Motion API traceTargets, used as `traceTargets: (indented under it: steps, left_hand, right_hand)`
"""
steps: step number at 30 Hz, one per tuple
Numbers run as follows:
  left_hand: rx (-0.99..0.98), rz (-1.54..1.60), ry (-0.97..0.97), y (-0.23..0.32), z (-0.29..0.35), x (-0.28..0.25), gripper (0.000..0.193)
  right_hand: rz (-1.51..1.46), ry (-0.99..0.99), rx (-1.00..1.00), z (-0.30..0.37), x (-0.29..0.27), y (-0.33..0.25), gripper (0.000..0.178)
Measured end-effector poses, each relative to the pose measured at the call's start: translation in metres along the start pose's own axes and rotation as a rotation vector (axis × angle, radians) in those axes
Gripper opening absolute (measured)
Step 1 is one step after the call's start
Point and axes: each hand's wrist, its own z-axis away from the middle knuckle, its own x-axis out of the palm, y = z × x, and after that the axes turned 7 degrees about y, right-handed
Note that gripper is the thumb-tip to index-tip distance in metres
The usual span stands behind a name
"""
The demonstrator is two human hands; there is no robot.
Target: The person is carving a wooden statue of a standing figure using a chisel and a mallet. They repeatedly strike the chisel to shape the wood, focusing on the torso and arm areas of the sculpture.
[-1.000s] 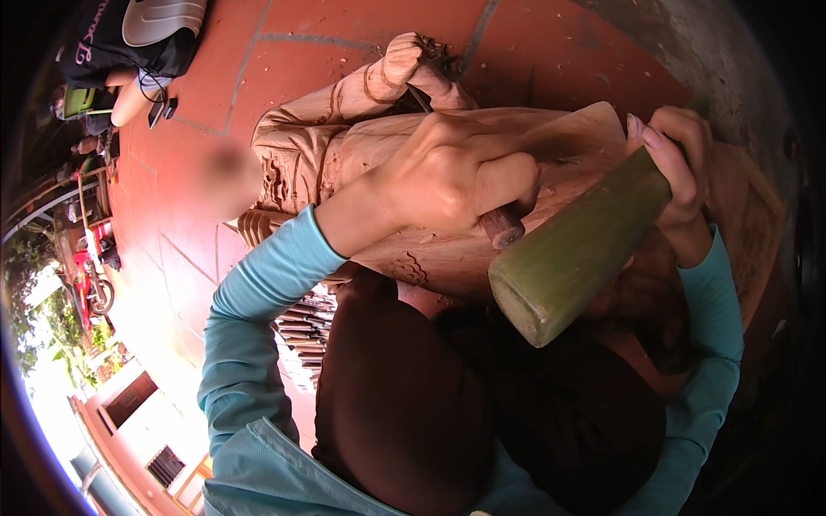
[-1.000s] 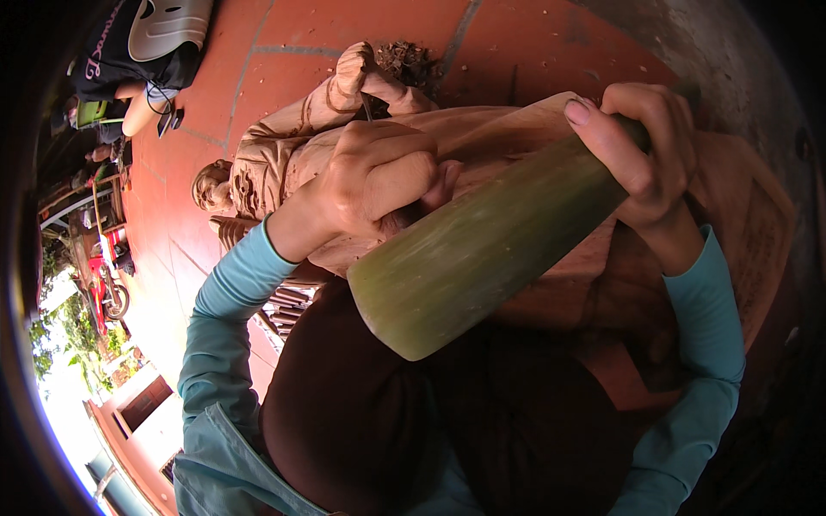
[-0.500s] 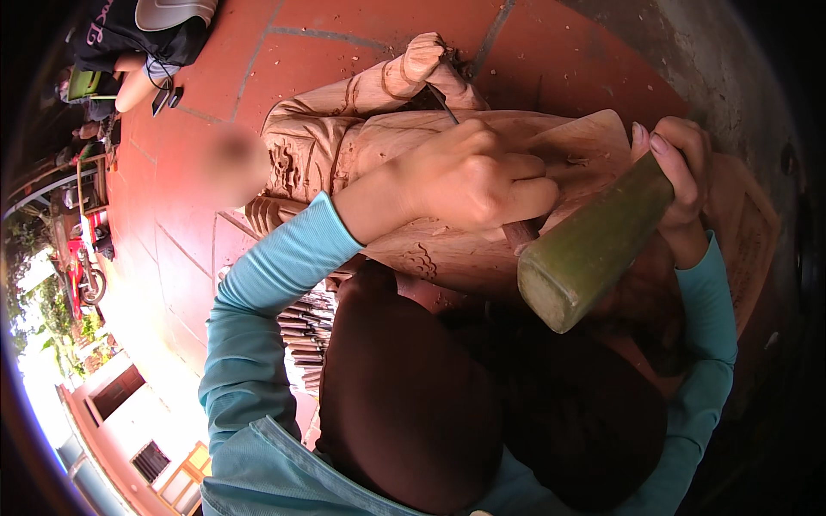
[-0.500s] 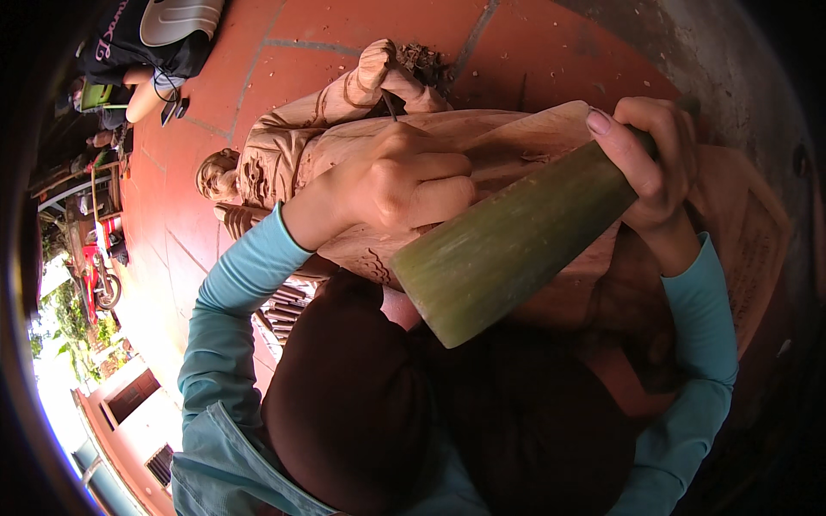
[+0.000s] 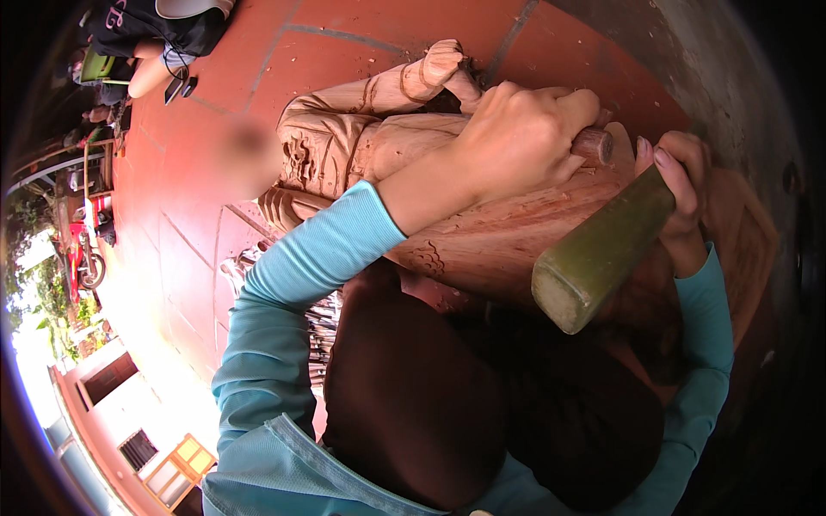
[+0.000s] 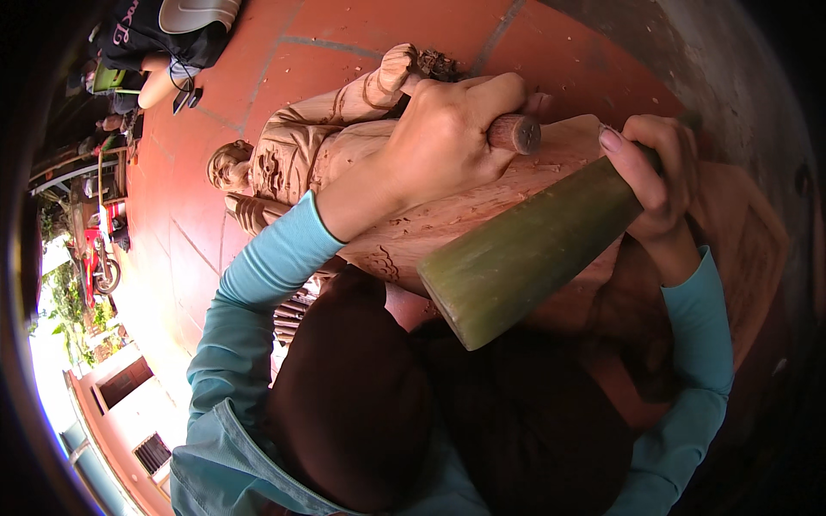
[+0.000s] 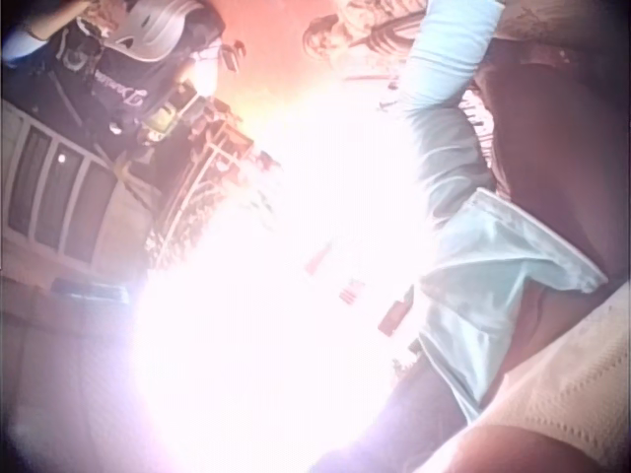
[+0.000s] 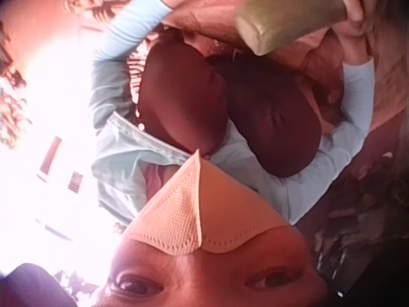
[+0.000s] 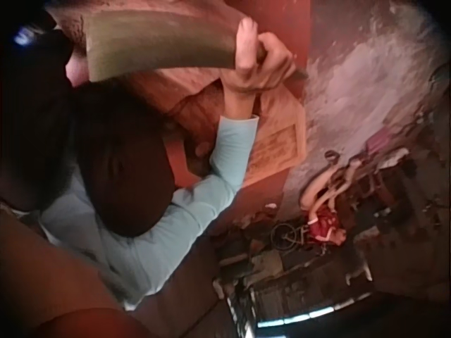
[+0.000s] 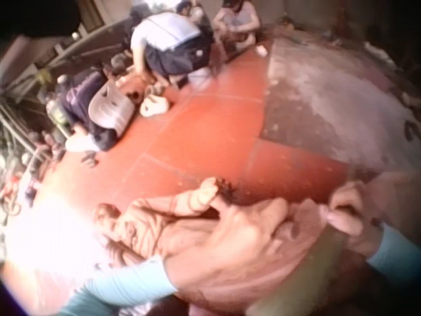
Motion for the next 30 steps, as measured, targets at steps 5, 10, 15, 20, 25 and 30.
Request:
traceTargets:
  steps: [5, 10, 15, 20, 25, 30]
  left_hand:
    - [0.349, 0.083, -0.058, -0.006, 0.014, -0.001, 0.013]
    - [0.365, 0.093, -0.253, -0.009, 0.021, -0.013, 0.014]
    - [0.424, 0.178, -0.338, -0.010, 0.018, -0.033, 0.016]
    - [0.544, 0.327, -0.309, -0.025, 0.019, -0.033, 0.016]
    - [0.273, 0.242, -0.344, -0.022, 0.019, -0.023, 0.018]
    - [0.241, 0.168, -0.335, -0.019, 0.024, -0.019, 0.018]
  right_hand:
    - [0.003, 0.012, 0.001, -0.001, 0.002, -0.001, 0.051]
    - [-0.034, 0.013, 0.015, 0.000, 0.001, 0.000, 0.049]
    - [-0.046, -0.021, 0.025, 0.001, -0.001, -0.001, 0.046]
    - [-0.084, -0.036, 0.024, -0.001, -0.004, -0.002, 0.044]
    - [0.019, -0.018, -0.021, -0.005, 0.002, -0.003, 0.048]
    - [0.099, -0.012, -0.040, -0.010, -0.001, -0.006, 0.049]
